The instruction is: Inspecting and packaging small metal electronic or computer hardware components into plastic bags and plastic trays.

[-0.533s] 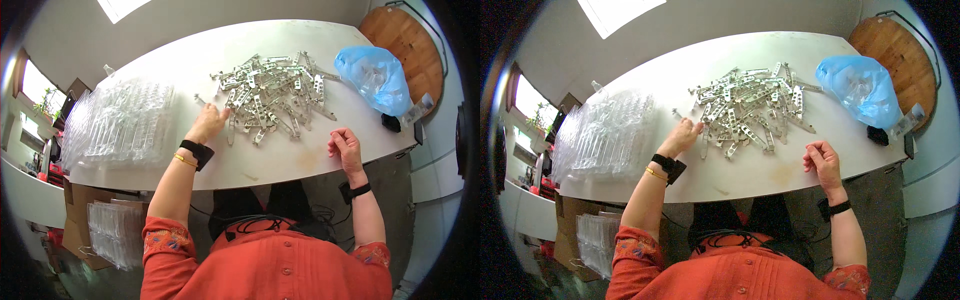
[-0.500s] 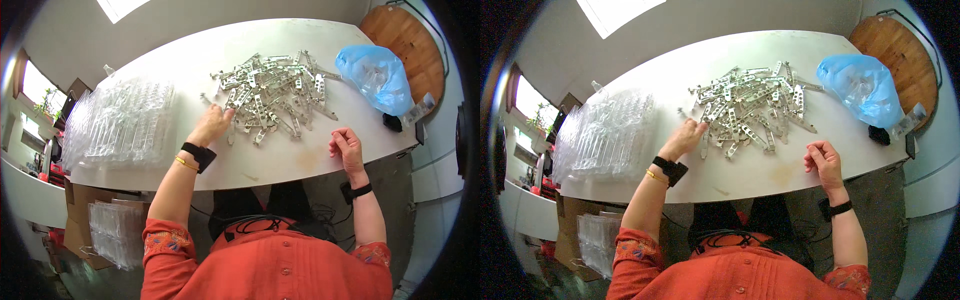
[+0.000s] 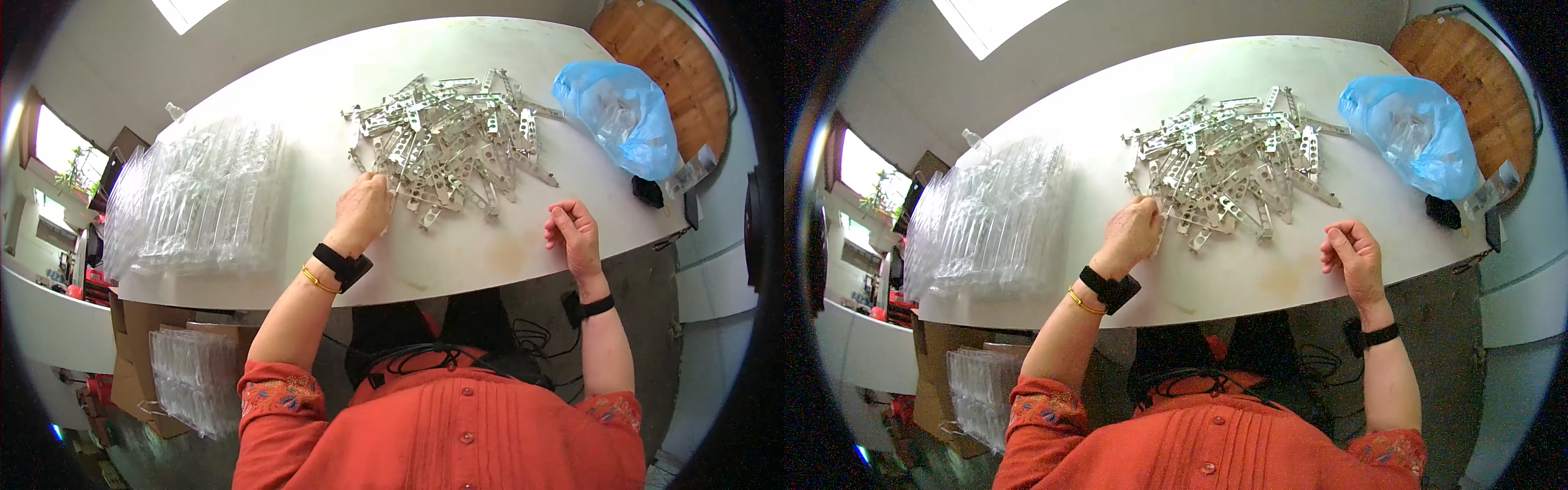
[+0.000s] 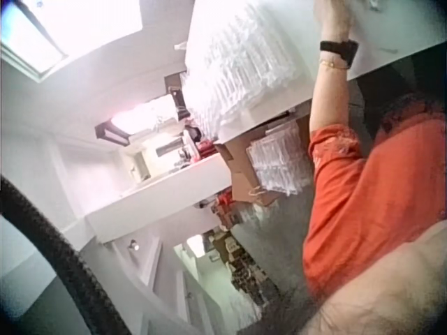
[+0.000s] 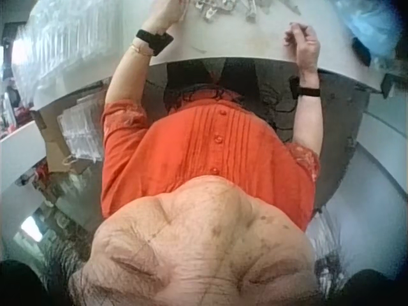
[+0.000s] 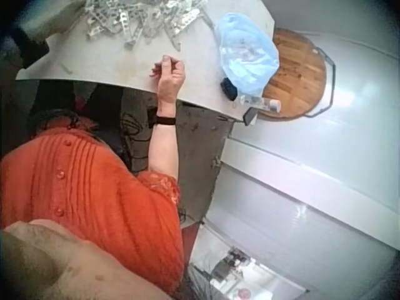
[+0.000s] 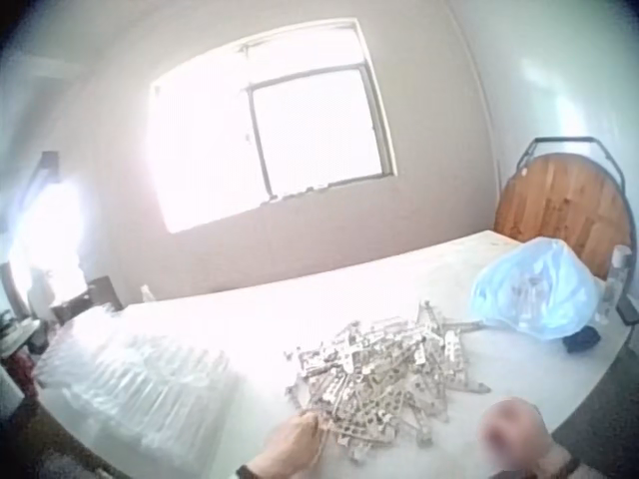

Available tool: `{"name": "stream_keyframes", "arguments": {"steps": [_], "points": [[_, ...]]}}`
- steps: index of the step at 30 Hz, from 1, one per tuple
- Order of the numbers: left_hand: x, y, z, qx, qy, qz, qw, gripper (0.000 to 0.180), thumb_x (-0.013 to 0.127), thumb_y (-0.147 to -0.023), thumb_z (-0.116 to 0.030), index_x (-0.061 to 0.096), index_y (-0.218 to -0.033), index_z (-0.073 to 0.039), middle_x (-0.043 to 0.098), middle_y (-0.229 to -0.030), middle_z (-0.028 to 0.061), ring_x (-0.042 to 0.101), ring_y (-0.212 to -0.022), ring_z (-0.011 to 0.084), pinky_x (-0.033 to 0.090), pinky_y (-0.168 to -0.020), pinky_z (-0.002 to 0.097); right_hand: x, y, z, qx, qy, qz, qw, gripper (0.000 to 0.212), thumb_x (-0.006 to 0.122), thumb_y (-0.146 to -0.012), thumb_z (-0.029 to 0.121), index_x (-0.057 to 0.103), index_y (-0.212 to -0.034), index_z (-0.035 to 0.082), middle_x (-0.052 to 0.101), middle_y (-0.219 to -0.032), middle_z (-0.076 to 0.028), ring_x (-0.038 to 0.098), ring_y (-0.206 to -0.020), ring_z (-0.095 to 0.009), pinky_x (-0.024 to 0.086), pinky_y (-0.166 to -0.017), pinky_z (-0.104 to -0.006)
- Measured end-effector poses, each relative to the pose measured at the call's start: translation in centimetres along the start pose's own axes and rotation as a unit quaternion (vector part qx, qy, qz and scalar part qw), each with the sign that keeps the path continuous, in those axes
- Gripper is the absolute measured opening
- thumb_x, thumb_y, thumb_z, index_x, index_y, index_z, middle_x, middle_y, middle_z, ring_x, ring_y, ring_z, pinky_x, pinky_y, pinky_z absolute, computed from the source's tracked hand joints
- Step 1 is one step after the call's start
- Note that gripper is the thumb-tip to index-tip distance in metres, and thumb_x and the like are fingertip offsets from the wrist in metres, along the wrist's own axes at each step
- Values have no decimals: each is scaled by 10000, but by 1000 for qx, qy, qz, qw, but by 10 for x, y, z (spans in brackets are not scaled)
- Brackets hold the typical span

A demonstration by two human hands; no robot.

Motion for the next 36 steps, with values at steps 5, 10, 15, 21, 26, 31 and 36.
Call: {"name": "stream_keyframes", "arguments": {"steps": [5, 10, 15, 21, 26, 31, 36], "points": [[-3, 12, 4, -35, -34, 9, 999, 272, 582, -932, -244, 611, -1057, -3, 636, -1080, 187, 631, -1006, 379, 504, -877, 442, 1, 1, 1, -1, 5, -2, 1000, 145, 609, -1005, 195, 624, -1034, 54, 644, -795, -22, 605, -662, -88, 524, -552, -233], [-17, 22, -24, 3, -4, -2, 1000, 300, 612, -915, -191, 607, -1155, -12, 606, -1211, 199, 594, -1125, 377, 488, -949, 439, -2, 0, -2, -6, 19, -7, 1000, 141, 611, -1004, 199, 627, -1029, 62, 644, -797, -18, 605, -659, -84, 524, -551, -232], [0, 18, -44, 137, 42, -51, 988, 327, 643, -886, -119, 593, -1188, -4, 503, -1401, 237, 480, -1302, 413, 440, -1055, 457, 0, -2, 1, -8, 15, -2, 1000, 141, 613, -1003, 204, 628, -1025, 66, 644, -798, -18, 605, -663, -83, 525, -557, -231], [6, 24, -35, 114, -55, -10, 992, 376, 647, -881, -116, 564, -1222, 19, 450, -1445, 275, 434, -1328, 466, 413, -1084, 466, 2, -2, -1, 6, 26, -2, 1000, 145, 616, -1003, 213, 625, -1038, 73, 633, -798, -4, 598, -669, -71, 516, -558, -217], [-16, 54, -40, 35, -6, -3, 999, 386, 660, -866, -124, 562, -1204, 34, 469, -1413, 291, 462, -1305, 445, 423, -1063, 465, 0, 2, 1, 17, 34, -2, 999, 147, 614, -1005, 210, 627, -1051, 71, 635, -804, -10, 603, -684, -76, 521, -563, -222], [-23, 83, -28, -31, 25, -49, 998, 407, 667, -862, -134, 553, -1215, 34, 553, -1264, 266, 537, -1180, 418, 454, -981, 461, -1, 2, -1, 24, 30, -9, 999, 153, 614, -1006, 216, 626, -1053, 71, 629, -803, -8, 595, -676, -71, 511, -556, -213], [-24, 86, -22, -43, 15, -72, 996, 391, 656, -872, -132, 553, -1205, 45, 593, -1092, 231, 568, -1050, 397, 468, -900, 460, 2, 0, 0, 26, 41, -20, 999, 145, 604, -1010, 203, 621, -1047, 64, 627, -796, -9, 589, -661, -76, 507, -552, -218]]}}
Point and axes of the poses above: each hand's wrist, its own y-axis away from the middle knuckle, its own x-axis out of the palm, z = x × y, the point moved 4 cm from there along -y, towards the middle knuckle
